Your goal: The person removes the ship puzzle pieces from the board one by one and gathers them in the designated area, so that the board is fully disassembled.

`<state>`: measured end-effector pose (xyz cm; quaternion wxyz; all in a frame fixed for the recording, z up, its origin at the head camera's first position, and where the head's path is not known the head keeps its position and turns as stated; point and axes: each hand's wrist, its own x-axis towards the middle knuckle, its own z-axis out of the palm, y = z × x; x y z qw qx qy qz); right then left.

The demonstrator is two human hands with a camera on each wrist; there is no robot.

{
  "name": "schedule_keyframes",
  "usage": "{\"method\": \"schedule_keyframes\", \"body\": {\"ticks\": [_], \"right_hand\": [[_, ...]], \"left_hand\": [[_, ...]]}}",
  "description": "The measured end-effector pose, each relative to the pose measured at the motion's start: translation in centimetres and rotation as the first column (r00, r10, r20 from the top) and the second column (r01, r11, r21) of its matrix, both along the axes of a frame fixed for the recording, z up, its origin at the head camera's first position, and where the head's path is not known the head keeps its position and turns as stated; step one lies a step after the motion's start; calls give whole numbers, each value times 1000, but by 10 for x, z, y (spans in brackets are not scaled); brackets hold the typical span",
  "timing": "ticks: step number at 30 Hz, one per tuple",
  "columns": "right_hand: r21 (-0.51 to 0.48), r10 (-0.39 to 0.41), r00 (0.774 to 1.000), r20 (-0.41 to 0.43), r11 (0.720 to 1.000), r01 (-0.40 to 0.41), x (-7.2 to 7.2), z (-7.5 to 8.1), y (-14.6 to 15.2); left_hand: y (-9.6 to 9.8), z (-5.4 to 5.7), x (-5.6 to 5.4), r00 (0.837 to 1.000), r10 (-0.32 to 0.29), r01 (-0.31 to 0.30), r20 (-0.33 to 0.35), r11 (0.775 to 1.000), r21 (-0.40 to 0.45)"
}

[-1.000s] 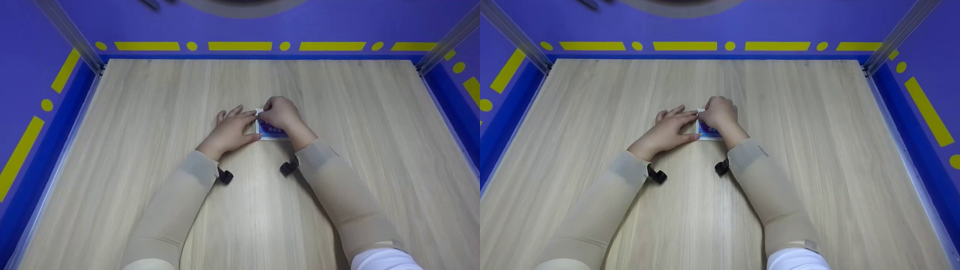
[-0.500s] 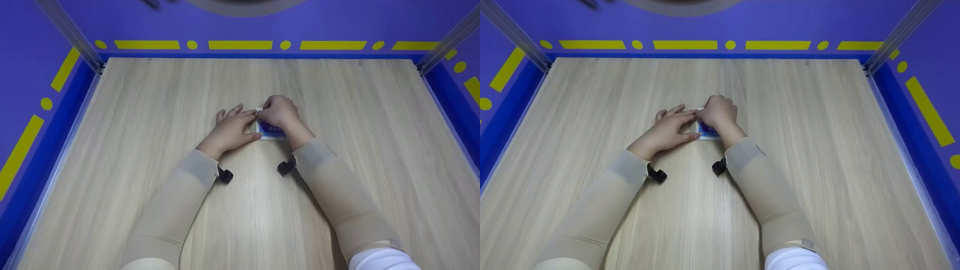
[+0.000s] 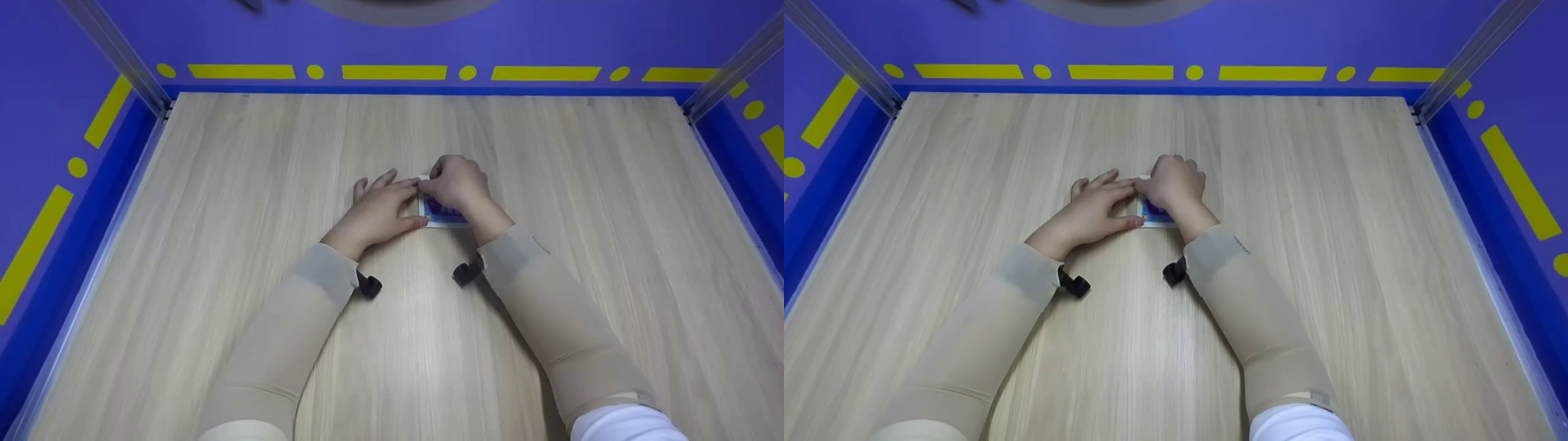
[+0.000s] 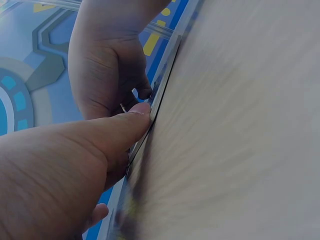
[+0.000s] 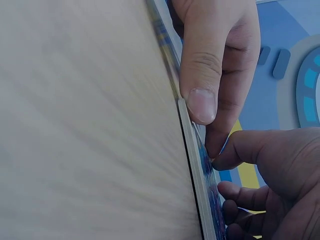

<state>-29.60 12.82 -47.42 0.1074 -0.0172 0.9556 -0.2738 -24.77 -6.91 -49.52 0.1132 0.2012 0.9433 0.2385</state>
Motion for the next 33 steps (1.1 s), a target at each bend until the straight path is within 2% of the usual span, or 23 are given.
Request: {"method": "schedule_keyframes", "body": {"ticks": [4, 7, 11, 14, 21, 33], "right_hand": [[-4, 3, 1000, -3, 1000, -3, -1, -1, 1], [-16, 0, 1000, -6, 1000, 0, -1, -2, 2], [-36, -12, 1000, -18, 999, 11, -2, -3, 4], [-44, -15, 1000, -23, 999, 14, -2, -4, 3], [-43, -13, 999, -33, 999, 12, -3, -3, 3], [-41, -15, 999, -41, 999, 13, -1, -3, 0]], "left_hand": [[1, 1, -1, 1000, -2, 2, -4, 1000, 4], [4, 2, -2, 999, 9, -8, -38, 1000, 8], [10, 1, -6, 992, 49, -48, -113, 999, 19], [15, 0, -8, 986, 87, -84, -142, 996, 33], [18, 0, -9, 981, 157, -149, -113, 986, 74], [17, -2, -10, 981, 158, -151, -111, 986, 68]]}}
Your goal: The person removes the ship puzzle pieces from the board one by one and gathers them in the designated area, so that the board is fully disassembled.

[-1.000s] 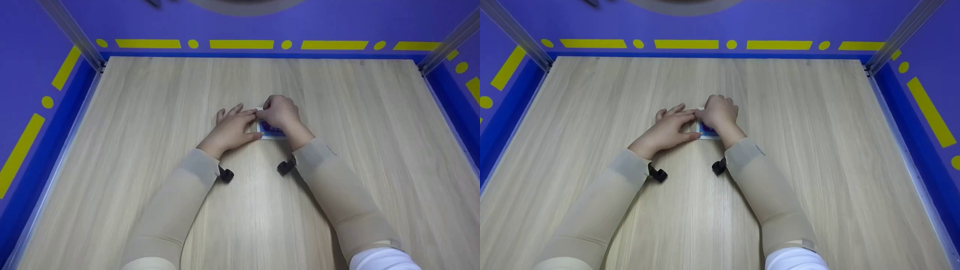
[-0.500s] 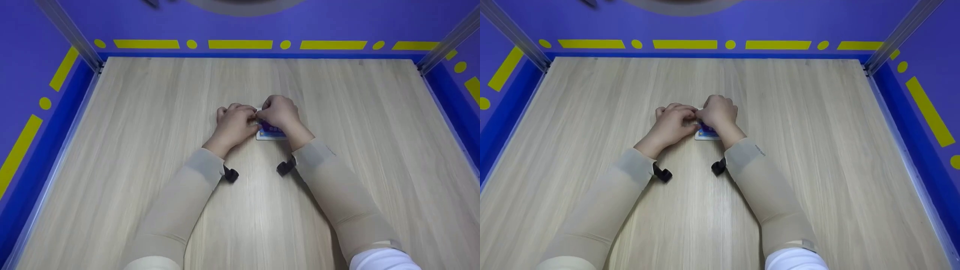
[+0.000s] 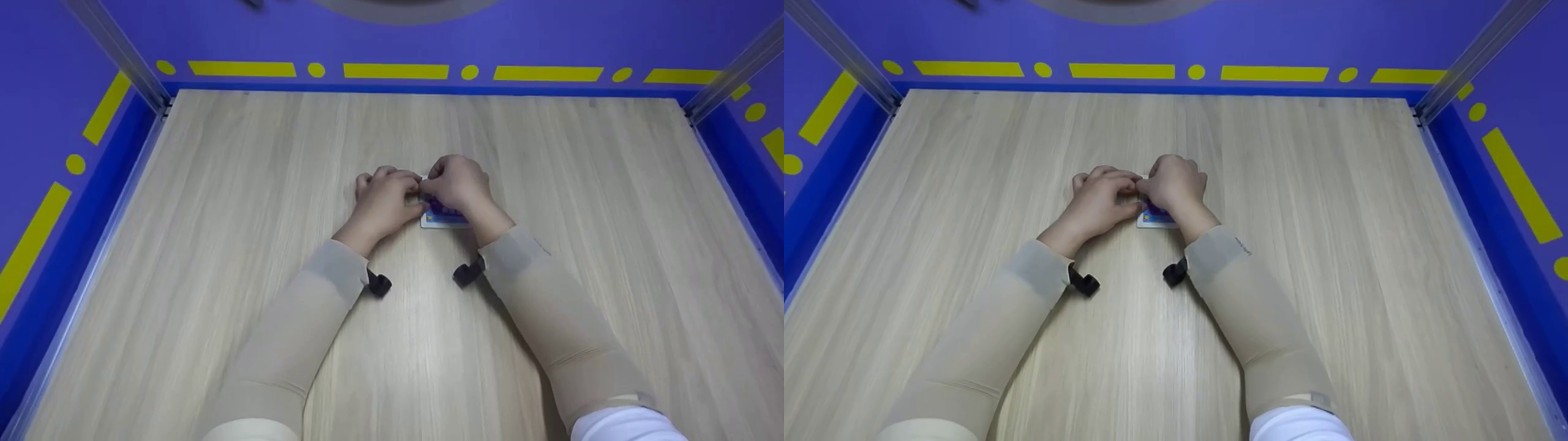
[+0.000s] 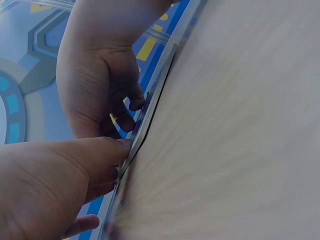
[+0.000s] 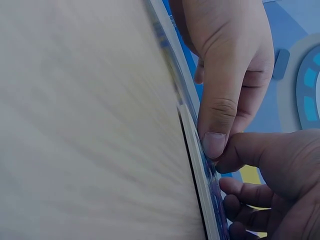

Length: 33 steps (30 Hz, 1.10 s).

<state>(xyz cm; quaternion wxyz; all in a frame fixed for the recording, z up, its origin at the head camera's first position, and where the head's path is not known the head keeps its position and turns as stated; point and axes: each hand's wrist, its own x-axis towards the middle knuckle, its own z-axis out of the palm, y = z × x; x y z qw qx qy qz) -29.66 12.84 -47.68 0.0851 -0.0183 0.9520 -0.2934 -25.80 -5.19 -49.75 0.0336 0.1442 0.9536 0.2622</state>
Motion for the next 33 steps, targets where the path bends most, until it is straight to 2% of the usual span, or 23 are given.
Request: {"method": "schedule_keyframes", "body": {"ticks": [5, 18, 27, 33], "right_hand": [[-13, -2, 1000, 5, 1000, 2, -2, -1, 1], [-36, 5, 1000, -8, 999, -5, -1, -4, 4], [-48, 9, 1000, 1, 999, -9, -2, -3, 5], [-96, 35, 999, 8, 995, -34, -4, -4, 8]], "left_hand": [[0, 0, 0, 1000, 4, -4, 2, 1000, 0], [3, -1, 1, 998, 16, -17, -56, 1000, -10], [3, -2, -1, 999, 44, -43, -24, 999, 22], [4, -1, -2, 999, 50, -49, -15, 998, 29]]}}
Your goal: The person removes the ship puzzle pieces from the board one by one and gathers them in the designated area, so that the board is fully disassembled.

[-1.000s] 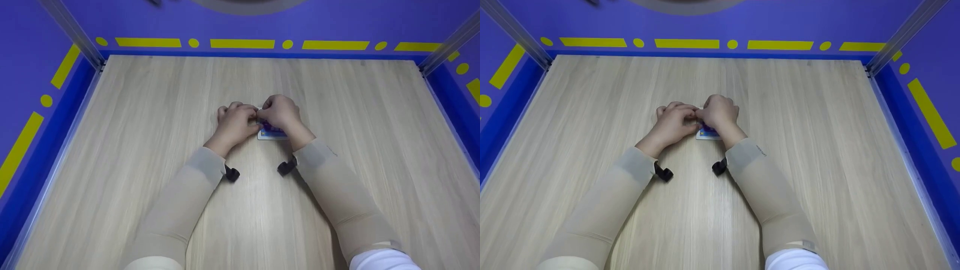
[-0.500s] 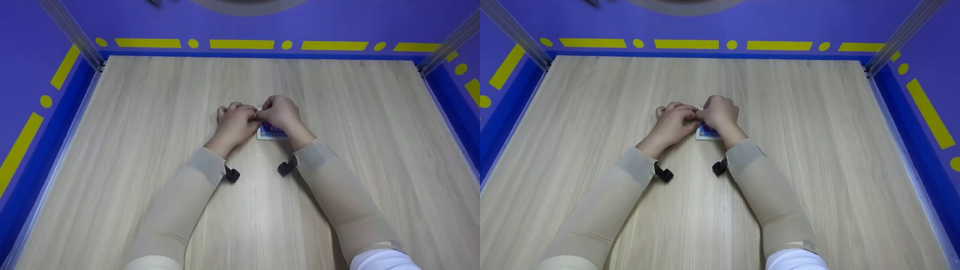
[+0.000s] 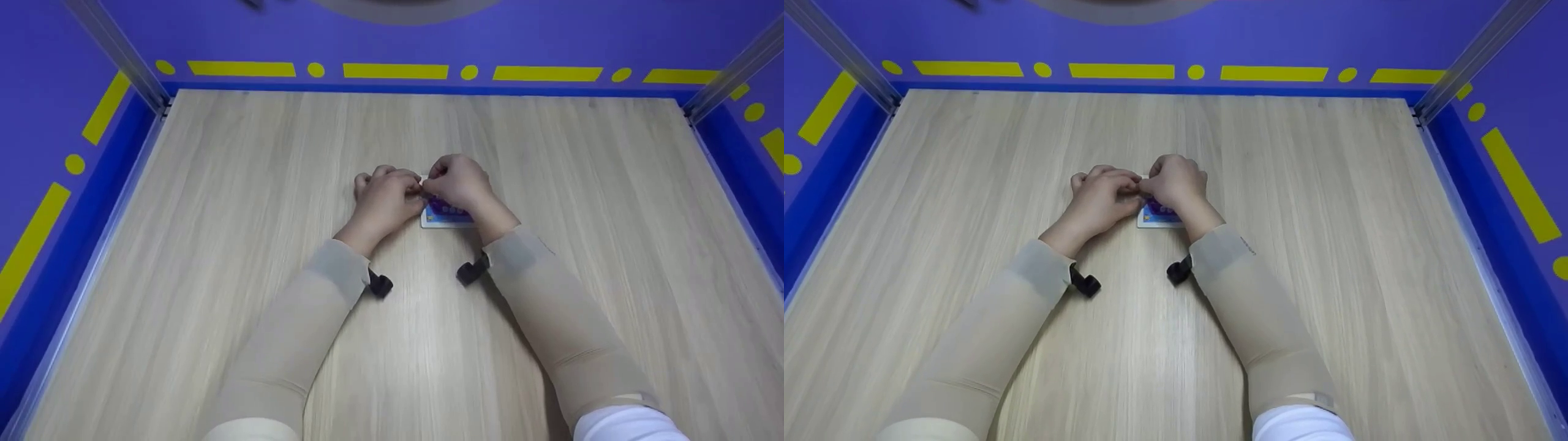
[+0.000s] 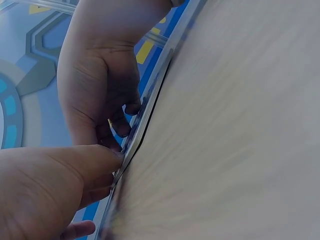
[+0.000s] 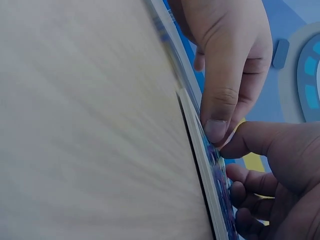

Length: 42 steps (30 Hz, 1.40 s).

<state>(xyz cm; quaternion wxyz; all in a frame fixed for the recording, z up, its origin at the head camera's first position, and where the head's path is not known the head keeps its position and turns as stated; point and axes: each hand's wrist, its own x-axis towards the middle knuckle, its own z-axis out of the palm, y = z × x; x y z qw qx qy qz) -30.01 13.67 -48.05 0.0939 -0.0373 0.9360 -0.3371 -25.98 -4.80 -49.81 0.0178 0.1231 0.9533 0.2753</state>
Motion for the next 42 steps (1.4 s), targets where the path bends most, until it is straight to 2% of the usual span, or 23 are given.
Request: {"method": "schedule_keyframes", "body": {"ticks": [5, 10, 17, 24, 30, 38, 42], "right_hand": [[-97, 77, 996, 41, 993, -73, -3, 2, 9], [-150, 175, 980, 95, 976, -160, -8, 5, 21], [-138, 189, 973, 130, 976, -171, -9, 9, 24], [-110, 232, 969, 82, 969, -223, -5, 1, 29], [-141, 258, 966, 13, 957, -253, -3, -8, 38], [-173, 268, 963, -32, 947, -269, -1, -15, 42], [-178, 254, 966, -46, 950, -258, 1, -16, 45]], "left_hand": [[0, 1, 1, 1000, -7, 8, 7, 1000, -7], [1, 1, 1, 1000, -8, 8, 13, 1000, -14], [0, 3, 1, 1000, -6, 6, 9, 1000, -21], [0, 2, 2, 1000, -8, 8, 11, 1000, -24], [-2, -1, 3, 999, -37, 37, -2, 999, -20], [-14, -1, 8, 988, -156, 156, 7, 983, -96], [-15, -2, 9, 983, -182, 183, 13, 978, -104]]}}
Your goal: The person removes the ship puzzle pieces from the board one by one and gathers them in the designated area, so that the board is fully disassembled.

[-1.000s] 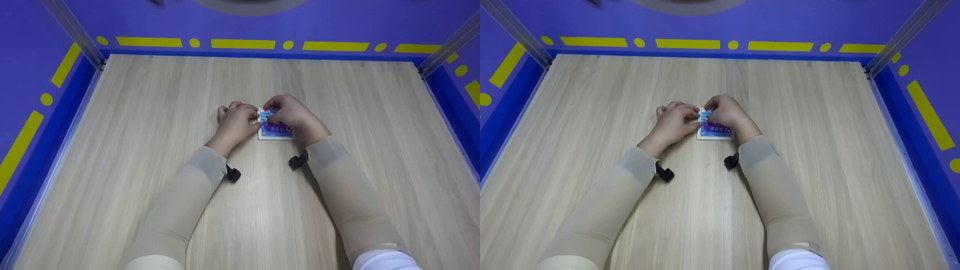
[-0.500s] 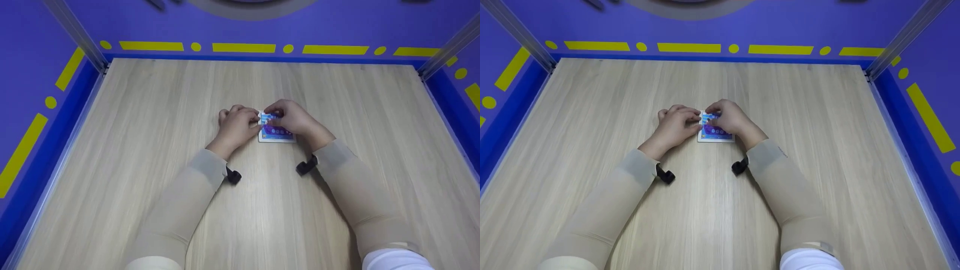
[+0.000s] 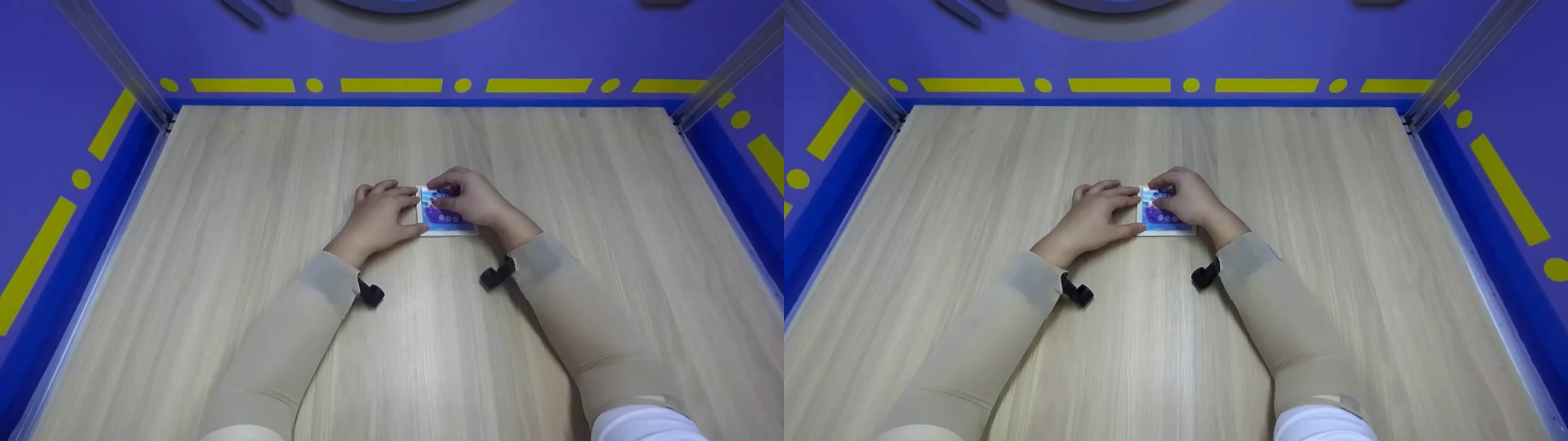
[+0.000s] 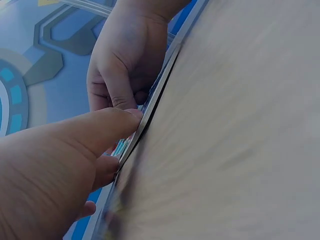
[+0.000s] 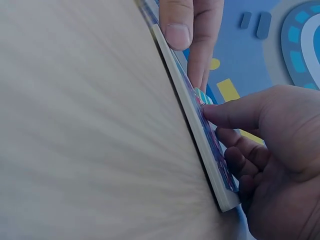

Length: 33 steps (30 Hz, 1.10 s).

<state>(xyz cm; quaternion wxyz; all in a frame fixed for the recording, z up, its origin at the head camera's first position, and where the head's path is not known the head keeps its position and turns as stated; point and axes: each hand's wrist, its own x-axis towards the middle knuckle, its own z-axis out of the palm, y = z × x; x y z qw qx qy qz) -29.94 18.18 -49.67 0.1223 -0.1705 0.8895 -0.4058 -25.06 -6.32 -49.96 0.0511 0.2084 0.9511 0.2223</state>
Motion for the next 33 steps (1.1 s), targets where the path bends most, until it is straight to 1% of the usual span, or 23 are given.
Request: {"method": "schedule_keyframes", "body": {"ticks": [8, 17, 26, 29, 33], "right_hand": [[-35, -31, 1000, 2, 999, 31, 1, -3, 2], [-50, -13, 1000, -3, 999, 13, 0, -1, 3], [-26, -33, 999, -20, 999, 33, -1, -4, 4], [-13, -41, 999, -35, 999, 41, 0, -3, 3], [-11, -50, 998, -34, 999, 50, 0, -3, 1]], "left_hand": [[0, -1, 1, 1000, -5, 5, 10, 1000, 11], [-1, -4, 0, 1000, 2, -2, 6, 1000, 20], [-1, -5, 1, 1000, 2, -3, 17, 1000, 30], [-1, -4, 0, 1000, 0, 0, 17, 1000, 29], [-2, -4, 1, 1000, 5, -5, 13, 1000, 21]]}}
